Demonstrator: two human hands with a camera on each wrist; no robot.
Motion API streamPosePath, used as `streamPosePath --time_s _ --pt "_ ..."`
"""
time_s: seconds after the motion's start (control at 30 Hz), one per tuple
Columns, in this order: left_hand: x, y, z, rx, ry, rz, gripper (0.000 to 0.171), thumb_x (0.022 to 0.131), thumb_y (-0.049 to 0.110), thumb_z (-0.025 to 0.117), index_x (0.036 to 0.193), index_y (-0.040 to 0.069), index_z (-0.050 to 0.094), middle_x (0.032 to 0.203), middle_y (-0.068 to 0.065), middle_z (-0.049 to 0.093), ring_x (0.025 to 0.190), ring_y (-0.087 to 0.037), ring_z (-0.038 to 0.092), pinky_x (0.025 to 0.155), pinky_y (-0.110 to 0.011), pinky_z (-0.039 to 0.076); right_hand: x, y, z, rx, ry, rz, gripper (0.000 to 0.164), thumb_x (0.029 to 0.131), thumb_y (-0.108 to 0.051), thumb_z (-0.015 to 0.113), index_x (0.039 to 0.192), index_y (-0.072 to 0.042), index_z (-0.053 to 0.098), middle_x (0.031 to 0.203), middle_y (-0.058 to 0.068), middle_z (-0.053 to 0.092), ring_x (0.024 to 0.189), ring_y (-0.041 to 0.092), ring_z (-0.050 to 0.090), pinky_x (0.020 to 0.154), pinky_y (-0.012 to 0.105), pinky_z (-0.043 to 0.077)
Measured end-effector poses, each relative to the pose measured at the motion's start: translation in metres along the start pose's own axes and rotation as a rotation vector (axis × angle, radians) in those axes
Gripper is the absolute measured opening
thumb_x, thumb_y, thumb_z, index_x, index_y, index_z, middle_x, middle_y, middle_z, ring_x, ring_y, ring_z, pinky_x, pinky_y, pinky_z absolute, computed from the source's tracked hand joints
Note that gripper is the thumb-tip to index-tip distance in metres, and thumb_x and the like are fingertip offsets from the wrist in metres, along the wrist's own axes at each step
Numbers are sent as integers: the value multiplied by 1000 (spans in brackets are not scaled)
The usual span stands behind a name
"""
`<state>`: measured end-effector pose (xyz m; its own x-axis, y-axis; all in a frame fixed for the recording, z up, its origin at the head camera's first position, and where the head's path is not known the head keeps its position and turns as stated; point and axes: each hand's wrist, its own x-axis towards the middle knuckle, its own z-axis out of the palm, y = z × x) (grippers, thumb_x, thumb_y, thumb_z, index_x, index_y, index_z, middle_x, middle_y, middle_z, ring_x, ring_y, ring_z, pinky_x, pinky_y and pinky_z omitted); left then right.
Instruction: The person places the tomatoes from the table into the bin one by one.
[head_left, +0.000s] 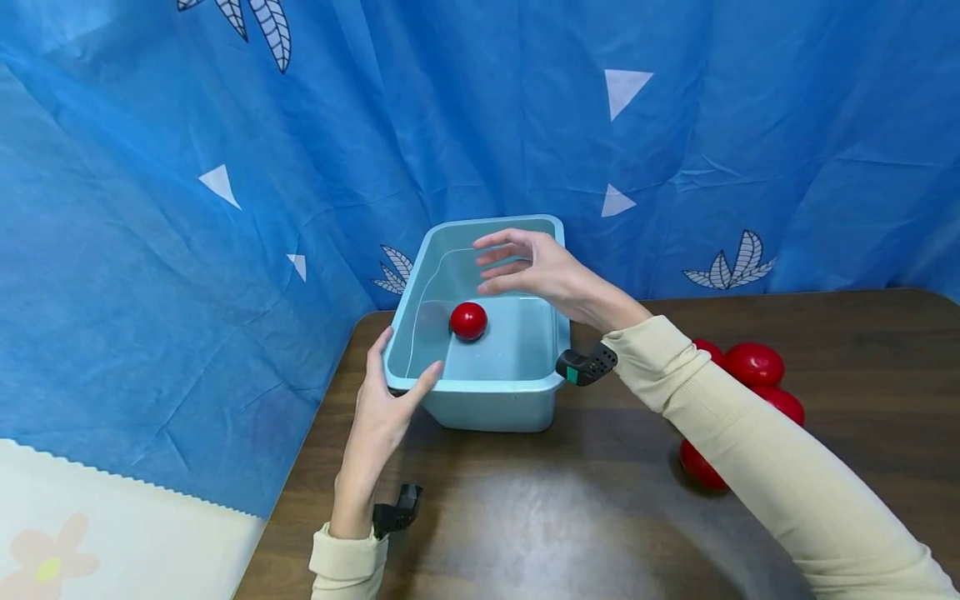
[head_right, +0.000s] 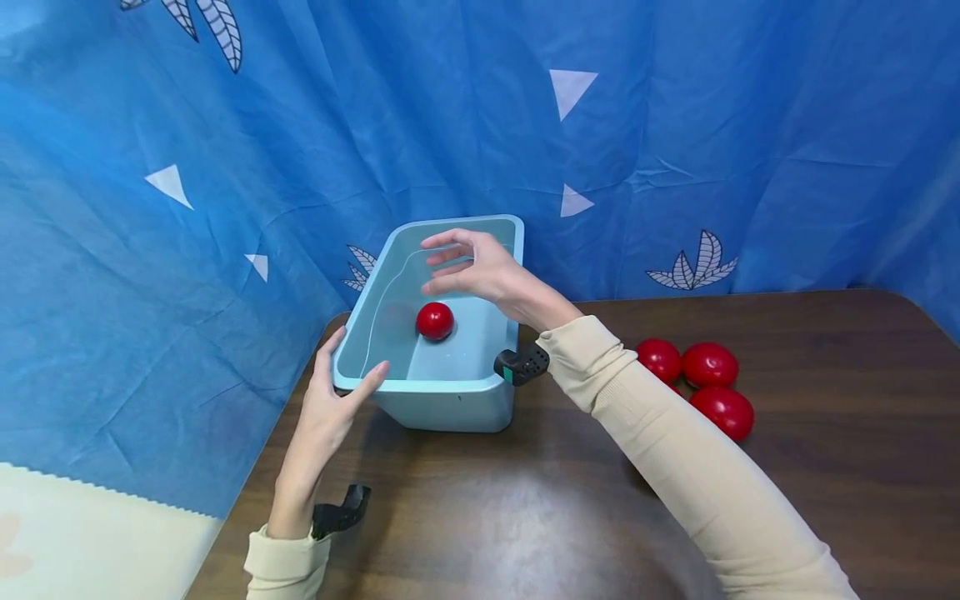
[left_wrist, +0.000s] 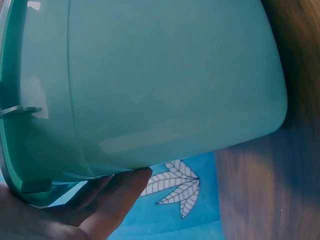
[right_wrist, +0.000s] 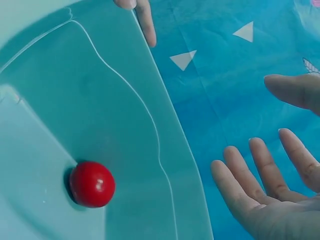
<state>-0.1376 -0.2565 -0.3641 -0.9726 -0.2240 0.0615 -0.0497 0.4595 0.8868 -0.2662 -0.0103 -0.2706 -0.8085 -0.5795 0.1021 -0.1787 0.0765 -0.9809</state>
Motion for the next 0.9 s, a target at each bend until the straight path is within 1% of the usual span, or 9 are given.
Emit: streamPosePath --time_s 0.17,0.33,0.43,0.53,0.6,0.67,0.73,0.83,0.9 --pt "0 1 1 2 5 -5 97 93 51 75 167 24 17 162 -11 36 144 -38 41 111 -63 44 -14 -1 -12 0 12 -35 57 95 -8 76 148 -7 54 142 15 61 127 31 63 111 53 48" --pt "-1 1 1 0 3 16 96 94 48 75 167 23 17 162 -12 36 144 -38 41 112 -64 43 -34 -3 -28 4 37 -74 56 96 -7 74 148 -8 53 145 13 58 131 29 59 110 50 49" --pt "-1 2 0 -9 -1 27 96 95 47 75 167 22 17 162 -12 37 143 -38 41 113 -63 41 -51 -4 -38 -9 69 -91 54 97 -8 73 148 -9 53 144 12 58 132 27 58 107 43 52" --pt "-1 3 -1 -13 -3 28 96 95 46 75 167 22 16 162 -13 36 144 -38 41 114 -63 40 -74 -2 -45 -43 124 -90 54 98 -12 74 148 -11 53 143 8 59 131 24 58 102 33 55" --pt "0 4 -2 -12 -3 22 96 95 46 75 167 22 16 162 -13 36 144 -38 40 114 -63 41 -91 3 -49 -64 157 -85 56 98 -14 75 149 -12 53 144 9 58 130 23 59 99 27 56" --pt "-1 4 -2 -12 -1 14 97 95 47 75 167 22 16 162 -13 35 144 -38 40 114 -63 41 -110 13 -52 -97 191 -91 56 97 -13 76 149 -11 53 145 11 58 129 21 60 99 25 55" --pt "-1 3 -2 -12 1 7 97 95 47 76 167 22 16 162 -13 36 143 -38 41 113 -63 42 -130 28 -54 -156 222 -110 56 96 -10 76 147 -10 54 144 14 58 127 18 61 99 20 53" --pt "-2 3 -2 -13 -3 7 97 94 47 76 167 22 16 161 -13 36 143 -38 41 114 -63 41 -164 57 -60 -307 293 -128 58 92 -7 80 145 -9 56 141 12 60 121 8 62 98 13 49" --pt "-2 3 -2 -12 -9 9 97 95 47 76 167 22 16 161 -13 36 143 -38 41 114 -63 41 -186 78 -65 -405 355 -110 60 89 -5 83 143 -10 58 137 8 61 115 2 61 93 9 49"
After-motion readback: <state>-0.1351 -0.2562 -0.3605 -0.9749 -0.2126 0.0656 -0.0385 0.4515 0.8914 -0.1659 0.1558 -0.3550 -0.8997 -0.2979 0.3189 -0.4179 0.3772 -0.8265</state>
